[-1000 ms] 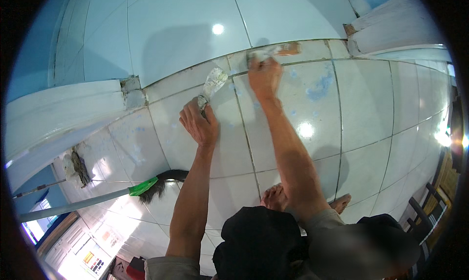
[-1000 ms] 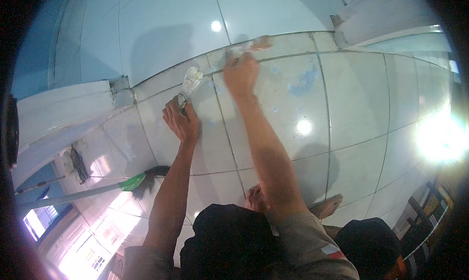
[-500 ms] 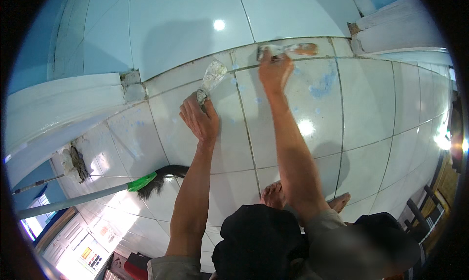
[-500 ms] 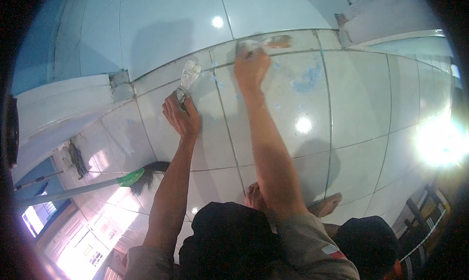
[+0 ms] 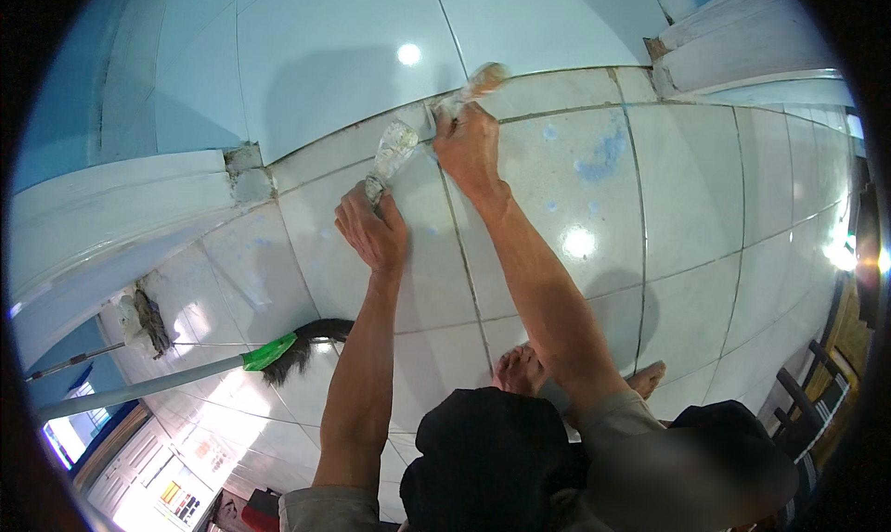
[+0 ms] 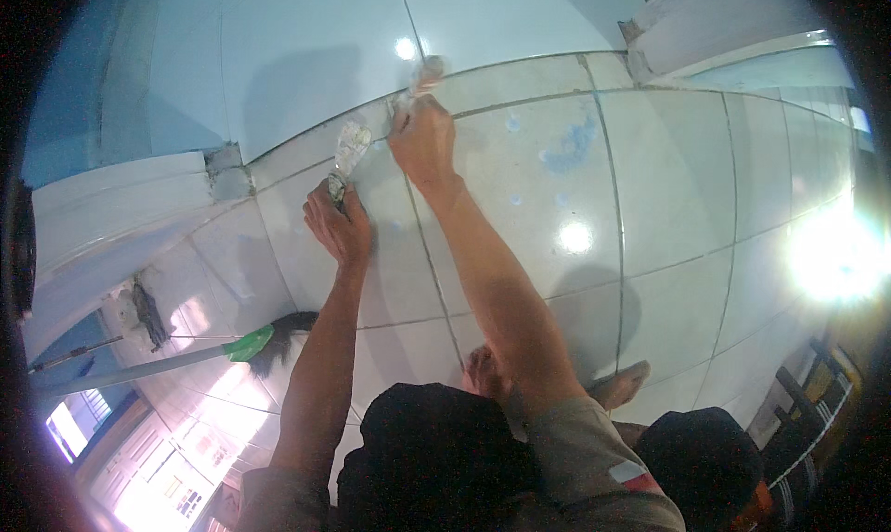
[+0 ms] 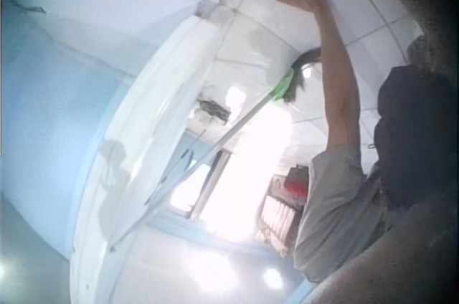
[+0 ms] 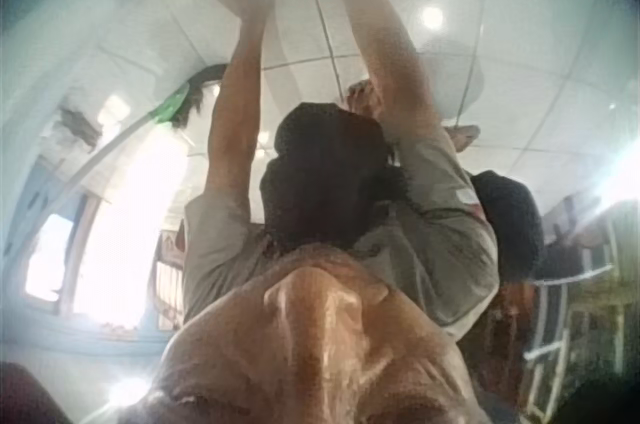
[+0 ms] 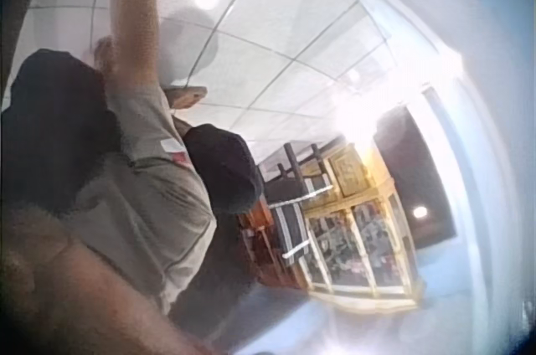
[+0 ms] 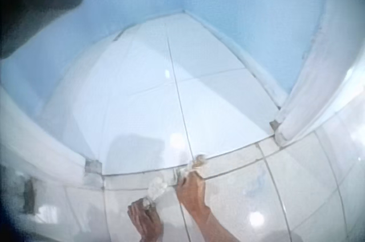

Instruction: The person applies grout to the gaps between white floor tiles using a small trowel and wipes excess material with a cloth. The person works methodically along the tile seams, smoothing the grout and cleaning the tile surfaces.

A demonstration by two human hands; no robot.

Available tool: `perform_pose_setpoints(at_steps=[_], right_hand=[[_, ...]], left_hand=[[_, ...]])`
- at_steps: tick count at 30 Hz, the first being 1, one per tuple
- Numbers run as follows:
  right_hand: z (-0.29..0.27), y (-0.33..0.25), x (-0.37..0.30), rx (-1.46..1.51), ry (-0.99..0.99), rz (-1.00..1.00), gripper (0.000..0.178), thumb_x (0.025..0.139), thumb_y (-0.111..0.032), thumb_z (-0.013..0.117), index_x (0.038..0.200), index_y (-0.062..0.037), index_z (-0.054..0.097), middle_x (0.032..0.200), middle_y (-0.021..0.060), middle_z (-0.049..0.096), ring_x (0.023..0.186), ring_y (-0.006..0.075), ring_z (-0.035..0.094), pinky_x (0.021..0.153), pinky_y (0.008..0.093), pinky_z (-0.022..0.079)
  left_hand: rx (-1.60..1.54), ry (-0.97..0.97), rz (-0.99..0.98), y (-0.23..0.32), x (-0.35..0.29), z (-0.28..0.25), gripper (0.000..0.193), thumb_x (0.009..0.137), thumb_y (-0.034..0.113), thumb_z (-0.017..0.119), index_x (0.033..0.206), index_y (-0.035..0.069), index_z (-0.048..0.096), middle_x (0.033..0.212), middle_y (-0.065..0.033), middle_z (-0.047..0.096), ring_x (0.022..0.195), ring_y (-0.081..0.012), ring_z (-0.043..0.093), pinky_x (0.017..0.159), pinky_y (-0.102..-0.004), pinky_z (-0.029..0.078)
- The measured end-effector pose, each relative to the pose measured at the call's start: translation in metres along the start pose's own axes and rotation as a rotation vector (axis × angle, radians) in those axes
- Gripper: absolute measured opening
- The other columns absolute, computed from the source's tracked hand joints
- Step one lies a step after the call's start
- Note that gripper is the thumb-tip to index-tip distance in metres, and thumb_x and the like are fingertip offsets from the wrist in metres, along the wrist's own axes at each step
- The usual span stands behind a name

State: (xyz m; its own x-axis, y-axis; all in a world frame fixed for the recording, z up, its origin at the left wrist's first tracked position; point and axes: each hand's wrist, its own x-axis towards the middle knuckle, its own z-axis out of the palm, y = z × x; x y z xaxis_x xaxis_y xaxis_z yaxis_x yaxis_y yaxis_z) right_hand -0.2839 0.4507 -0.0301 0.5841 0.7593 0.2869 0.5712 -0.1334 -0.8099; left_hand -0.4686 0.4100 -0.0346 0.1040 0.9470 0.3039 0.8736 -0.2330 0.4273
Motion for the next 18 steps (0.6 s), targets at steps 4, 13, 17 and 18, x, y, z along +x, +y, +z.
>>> perform_pose_setpoints(at_steps=[4,13,17,18], right_hand=[[-0.02,0.006,0.014,0.018,-0.173,0.245,0.028,0.088,-0.015,0.07,0.073,0.0073,0.061,0.072,0.0306,0.063,0.072,0.0446,0.068,0.067,0.0483,0.053],[-0.005,0.009,0.003,-0.002,-0.237,0.171,0.027,0.087,-0.017,0.067,0.074,0.0062,0.062,0.076,0.0307,0.065,0.076,0.0462,0.068,0.069,0.0492,0.054],[-0.014,0.004,0.004,0.049,-0.174,0.119,0.029,0.086,-0.015,0.07,0.069,0.0061,0.061,0.071,0.0286,0.063,0.068,0.0465,0.066,0.063,0.0488,0.052],[-0.006,-0.002,-0.002,0.035,-0.189,0.016,0.028,0.086,-0.014,0.071,0.069,0.0061,0.061,0.07,0.0281,0.063,0.067,0.0464,0.066,0.063,0.0486,0.052]], left_hand=[[-0.003,0.015,-0.031,-0.004,-0.001,-0.002,0.032,0.092,0.025,0.063,0.115,0.003,0.06,0.103,-0.0138,0.061,0.098,-0.0344,0.053,0.091,-0.0449,0.039],[-0.006,0.017,-0.009,-0.001,-0.001,-0.002,0.036,0.094,0.025,0.062,0.121,0.002,0.058,0.104,-0.0146,0.059,0.099,-0.0339,0.054,0.092,-0.0474,0.039],[-0.001,-0.004,-0.044,0.001,0.002,-0.001,0.035,0.093,0.026,0.063,0.12,0.003,0.059,0.104,-0.014,0.059,0.1,-0.034,0.054,0.092,-0.0477,0.039],[-0.004,0.005,-0.034,-0.001,0.0,-0.002,0.035,0.093,0.026,0.063,0.12,0.003,0.059,0.104,-0.0137,0.059,0.1,-0.0341,0.054,0.092,-0.0478,0.039]])
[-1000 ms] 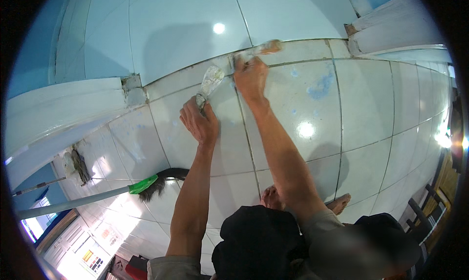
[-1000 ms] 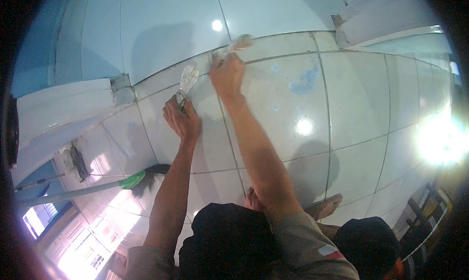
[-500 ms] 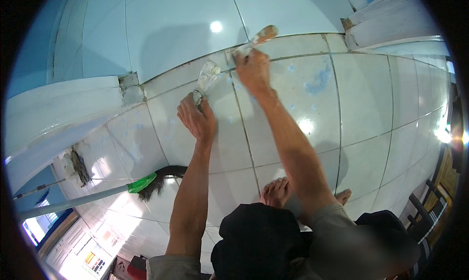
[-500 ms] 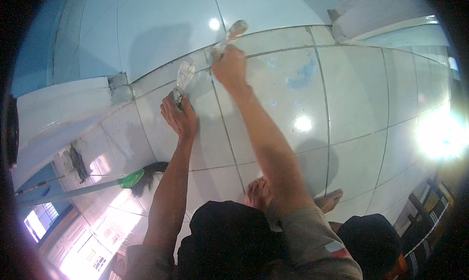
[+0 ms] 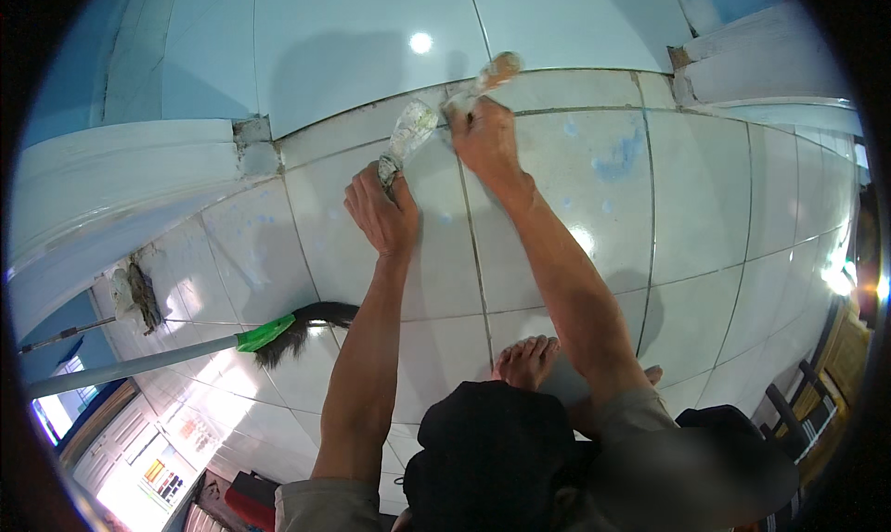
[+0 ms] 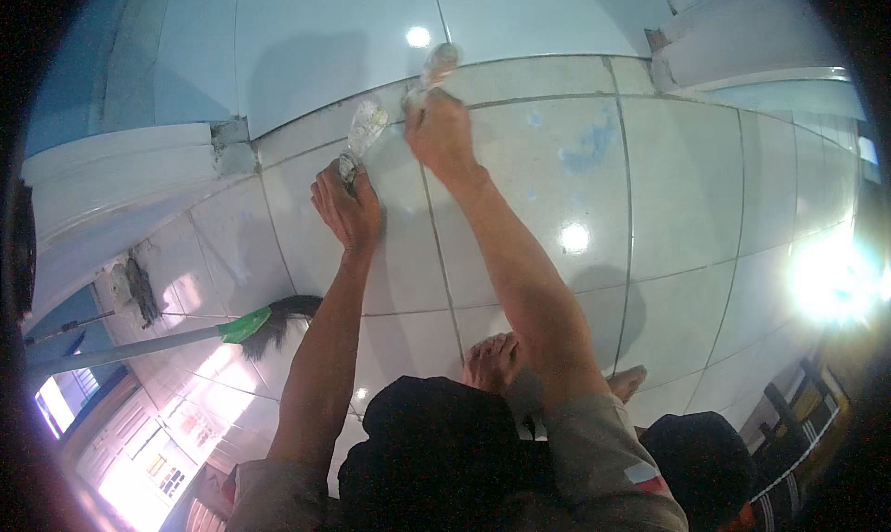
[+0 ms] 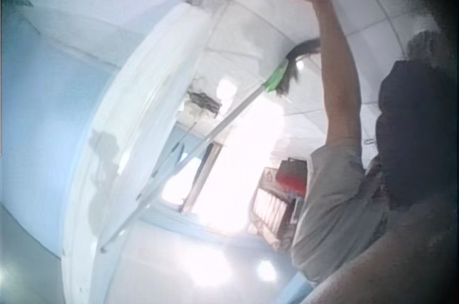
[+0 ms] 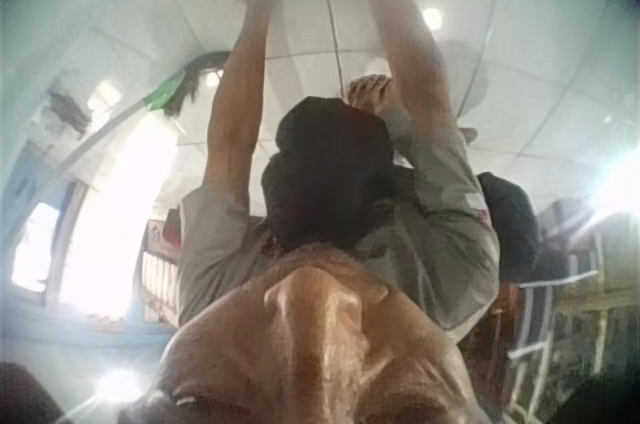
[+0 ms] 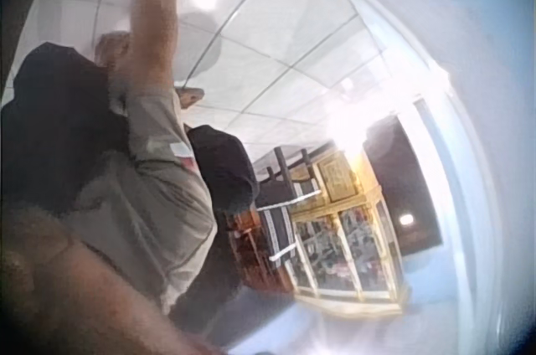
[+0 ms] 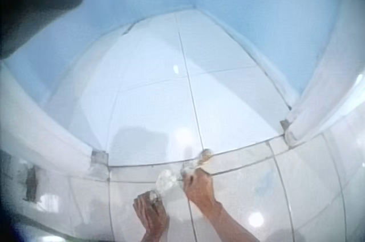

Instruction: The person applies grout to the gaps between white floor tiles using a small trowel and wipes excess material with a cloth. The person works methodically along the tile seams, smoothing the grout and cleaning the tile surfaces.

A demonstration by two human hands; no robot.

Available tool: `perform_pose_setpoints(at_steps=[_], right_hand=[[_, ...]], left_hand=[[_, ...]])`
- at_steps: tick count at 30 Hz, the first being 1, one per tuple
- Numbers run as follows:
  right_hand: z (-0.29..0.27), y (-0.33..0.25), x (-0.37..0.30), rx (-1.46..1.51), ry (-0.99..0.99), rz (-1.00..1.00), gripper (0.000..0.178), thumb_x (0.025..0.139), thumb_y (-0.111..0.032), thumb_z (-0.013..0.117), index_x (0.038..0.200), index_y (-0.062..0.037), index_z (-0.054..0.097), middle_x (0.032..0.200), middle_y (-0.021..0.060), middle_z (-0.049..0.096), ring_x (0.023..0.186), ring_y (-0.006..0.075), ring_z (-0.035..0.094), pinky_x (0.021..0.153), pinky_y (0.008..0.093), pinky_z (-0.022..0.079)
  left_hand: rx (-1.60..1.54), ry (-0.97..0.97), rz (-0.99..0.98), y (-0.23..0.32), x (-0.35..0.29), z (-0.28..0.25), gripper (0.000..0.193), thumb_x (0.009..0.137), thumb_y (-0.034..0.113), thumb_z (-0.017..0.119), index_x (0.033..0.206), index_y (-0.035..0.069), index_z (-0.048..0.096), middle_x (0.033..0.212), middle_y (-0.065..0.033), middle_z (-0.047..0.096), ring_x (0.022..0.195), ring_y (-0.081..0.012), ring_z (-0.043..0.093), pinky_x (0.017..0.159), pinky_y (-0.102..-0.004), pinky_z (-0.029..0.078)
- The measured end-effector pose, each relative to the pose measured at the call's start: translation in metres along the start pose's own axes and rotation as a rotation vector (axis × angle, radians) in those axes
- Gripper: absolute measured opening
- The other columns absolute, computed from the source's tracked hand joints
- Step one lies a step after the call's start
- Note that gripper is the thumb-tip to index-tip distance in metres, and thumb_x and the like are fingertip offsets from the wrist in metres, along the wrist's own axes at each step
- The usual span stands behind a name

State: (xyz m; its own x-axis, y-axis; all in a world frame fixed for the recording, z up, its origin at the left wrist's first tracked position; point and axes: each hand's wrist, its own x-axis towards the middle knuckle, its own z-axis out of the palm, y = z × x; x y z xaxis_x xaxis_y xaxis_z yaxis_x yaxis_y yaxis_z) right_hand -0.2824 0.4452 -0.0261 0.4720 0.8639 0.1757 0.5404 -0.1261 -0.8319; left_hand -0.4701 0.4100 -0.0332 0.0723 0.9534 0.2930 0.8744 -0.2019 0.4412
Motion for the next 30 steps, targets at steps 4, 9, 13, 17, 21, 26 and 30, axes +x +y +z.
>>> perform_pose_setpoints(at_steps=[4,9,13,17,21,26,30], right_hand=[[-0.011,0.0,0.005,-0.033,-0.004,0.139,0.024,0.083,-0.01,0.072,0.07,0.006,0.061,0.07,0.027,0.062,0.068,0.046,0.066,0.063,0.0482,0.053],[-0.003,0.011,0.008,-0.07,0.044,0.007,0.033,0.09,-0.018,0.071,0.069,0.0057,0.061,0.064,0.0243,0.062,0.056,0.0375,0.064,0.056,0.0445,0.049],[0.01,0.003,-0.014,-0.055,-0.047,-0.07,0.021,0.085,-0.012,0.066,0.073,0.0047,0.062,0.072,0.0279,0.063,0.072,0.0456,0.067,0.068,0.0493,0.054],[-0.008,0.001,-0.001,0.046,0.029,0.267,0.02,0.083,-0.01,0.068,0.072,0.0047,0.061,0.073,0.0282,0.064,0.074,0.0446,0.068,0.071,0.0507,0.054],[0.007,0.007,-0.016,-0.086,-0.002,-0.184,0.029,0.088,-0.016,0.069,0.068,0.0039,0.064,0.068,0.0232,0.066,0.067,0.0343,0.068,0.065,0.0464,0.051],[-0.073,0.07,0.009,-0.025,0.098,0.444,0.038,0.09,-0.03,0.069,0.103,0.0056,0.065,0.096,0.0211,0.071,0.092,0.0358,0.065,0.086,0.0483,0.048],[-0.153,0.151,0.03,-0.054,0.234,0.565,0.055,0.096,-0.042,0.064,0.117,0.0083,0.061,0.103,0.024,0.07,0.105,0.0386,0.062,0.097,0.0486,0.044]], left_hand=[[0.004,-0.001,0.003,-0.001,-0.002,0.001,0.032,0.094,0.024,0.063,0.119,0.004,0.059,0.106,-0.0129,0.06,0.1,-0.0341,0.054,0.092,-0.0477,0.039],[-0.007,0.007,0.01,0.003,0.001,0.0,0.031,0.093,0.022,0.062,0.118,0.004,0.06,0.108,-0.0127,0.061,0.1,-0.0341,0.054,0.091,-0.0473,0.039],[-0.001,-0.015,-0.003,0.002,-0.001,0.0,0.03,0.092,0.021,0.063,0.117,0.004,0.06,0.107,-0.0125,0.061,0.101,-0.0341,0.054,0.093,-0.0474,0.039],[0.012,0.014,0.018,0.002,0.001,0.001,0.03,0.092,0.02,0.065,0.117,0.005,0.06,0.107,-0.0123,0.062,0.101,-0.0344,0.054,0.092,-0.0461,0.039],[0.023,0.035,0.046,0.003,0.0,0.005,0.029,0.092,0.019,0.065,0.117,0.005,0.061,0.106,-0.012,0.062,0.1,-0.0338,0.054,0.091,-0.0453,0.039],[0.045,0.008,0.03,-0.003,0.0,-0.002,0.031,0.092,0.02,0.065,0.118,0.004,0.06,0.104,-0.0117,0.062,0.098,-0.0334,0.054,0.09,-0.0442,0.039],[0.052,-0.04,0.006,0.006,0.001,0.001,0.035,0.093,0.022,0.064,0.122,0.003,0.059,0.109,-0.014,0.061,0.103,-0.0339,0.054,0.093,-0.0473,0.04]])
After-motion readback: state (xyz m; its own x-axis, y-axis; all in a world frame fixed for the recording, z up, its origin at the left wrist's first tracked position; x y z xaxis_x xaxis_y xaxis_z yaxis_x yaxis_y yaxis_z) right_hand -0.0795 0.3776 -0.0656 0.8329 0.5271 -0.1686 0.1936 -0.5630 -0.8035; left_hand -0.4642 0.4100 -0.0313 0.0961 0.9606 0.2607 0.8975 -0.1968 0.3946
